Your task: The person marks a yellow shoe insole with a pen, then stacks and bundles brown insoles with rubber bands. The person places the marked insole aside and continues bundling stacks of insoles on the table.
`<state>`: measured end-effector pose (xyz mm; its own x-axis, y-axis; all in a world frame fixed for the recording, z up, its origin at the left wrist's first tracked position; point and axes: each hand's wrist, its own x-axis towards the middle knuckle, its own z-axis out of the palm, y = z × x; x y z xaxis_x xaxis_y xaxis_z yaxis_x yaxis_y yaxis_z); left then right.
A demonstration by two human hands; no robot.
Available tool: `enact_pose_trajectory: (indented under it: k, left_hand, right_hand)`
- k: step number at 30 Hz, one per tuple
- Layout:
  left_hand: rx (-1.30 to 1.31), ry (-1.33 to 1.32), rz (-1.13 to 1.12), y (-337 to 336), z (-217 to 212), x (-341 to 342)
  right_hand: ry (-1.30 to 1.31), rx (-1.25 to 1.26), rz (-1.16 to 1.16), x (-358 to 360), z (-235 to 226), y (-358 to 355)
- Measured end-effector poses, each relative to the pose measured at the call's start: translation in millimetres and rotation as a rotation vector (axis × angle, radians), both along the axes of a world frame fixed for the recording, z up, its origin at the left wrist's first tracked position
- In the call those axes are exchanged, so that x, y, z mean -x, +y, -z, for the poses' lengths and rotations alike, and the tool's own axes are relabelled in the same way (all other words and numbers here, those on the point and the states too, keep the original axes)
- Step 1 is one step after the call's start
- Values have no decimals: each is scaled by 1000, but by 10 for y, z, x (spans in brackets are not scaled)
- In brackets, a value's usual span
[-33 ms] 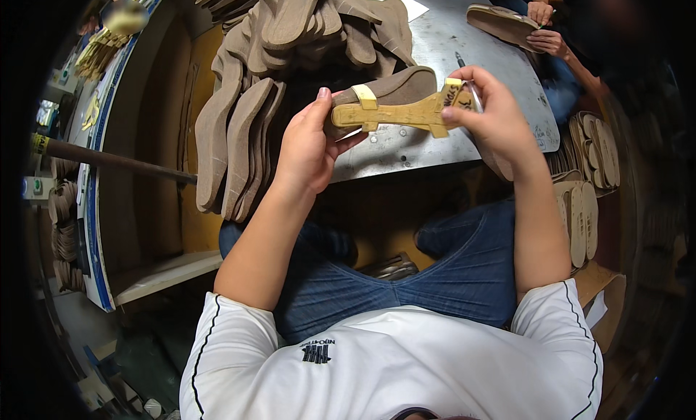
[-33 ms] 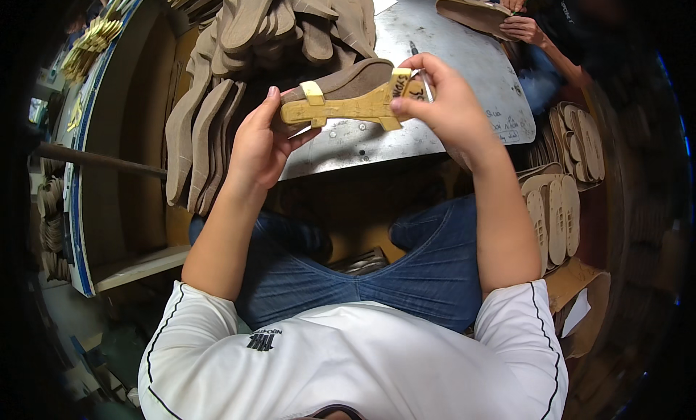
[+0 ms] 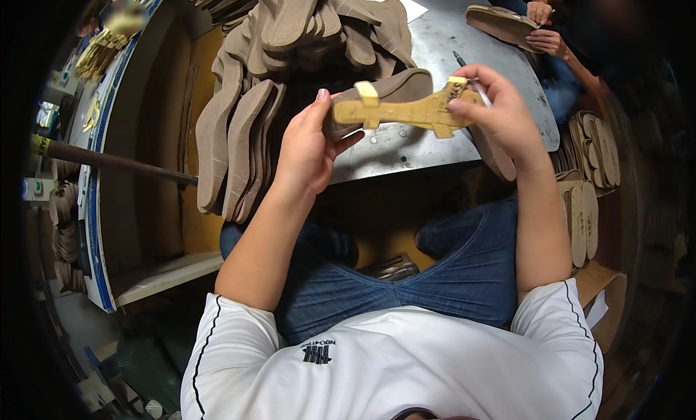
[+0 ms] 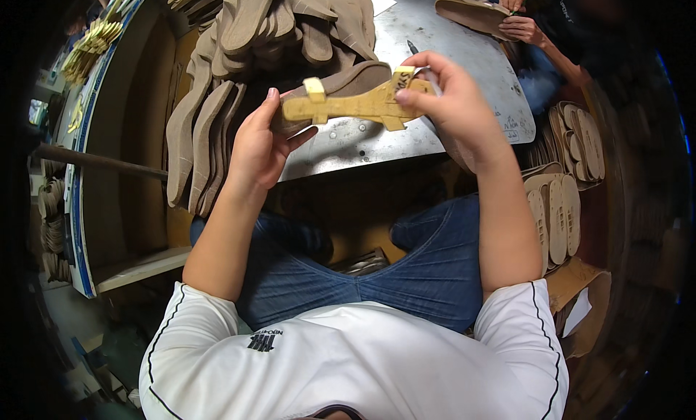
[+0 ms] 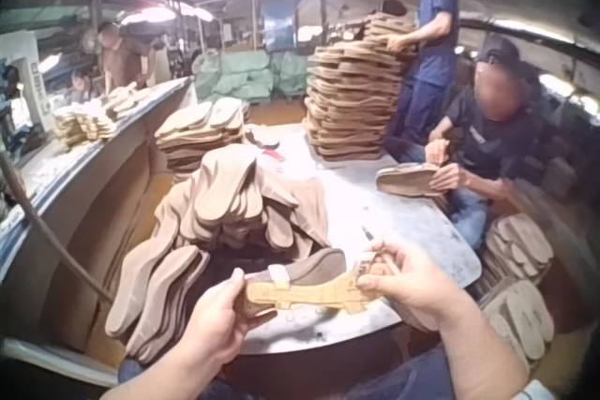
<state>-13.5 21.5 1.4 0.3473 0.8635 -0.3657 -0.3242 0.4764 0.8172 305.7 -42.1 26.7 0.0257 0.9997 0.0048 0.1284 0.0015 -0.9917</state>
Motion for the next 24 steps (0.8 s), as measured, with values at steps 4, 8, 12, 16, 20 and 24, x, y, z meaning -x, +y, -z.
enact_pose_trajectory:
  k: [4, 8, 12, 16, 20, 24]
  left_hand:
    - [4, 121, 13, 8, 49, 45]
    - [-111, -118, 209, 50, 2, 87]
    - [-206, -473, 115, 203, -184, 81]
    - [-334, -585, -369, 440, -353, 89]
    - [-270, -373, -359, 337, -303, 47]
    - [-348, -310, -432, 230, -324, 39]
  right_hand:
    - [392, -33, 173, -416, 17, 117]
    - [501, -65, 492, -695, 134, 245]
    - [521, -82, 592, -807, 209, 275]
    - [467, -99, 571, -712, 197, 259]
    - [381, -95, 592, -529, 160, 264]
    - [342, -86, 578, -429, 122, 286]
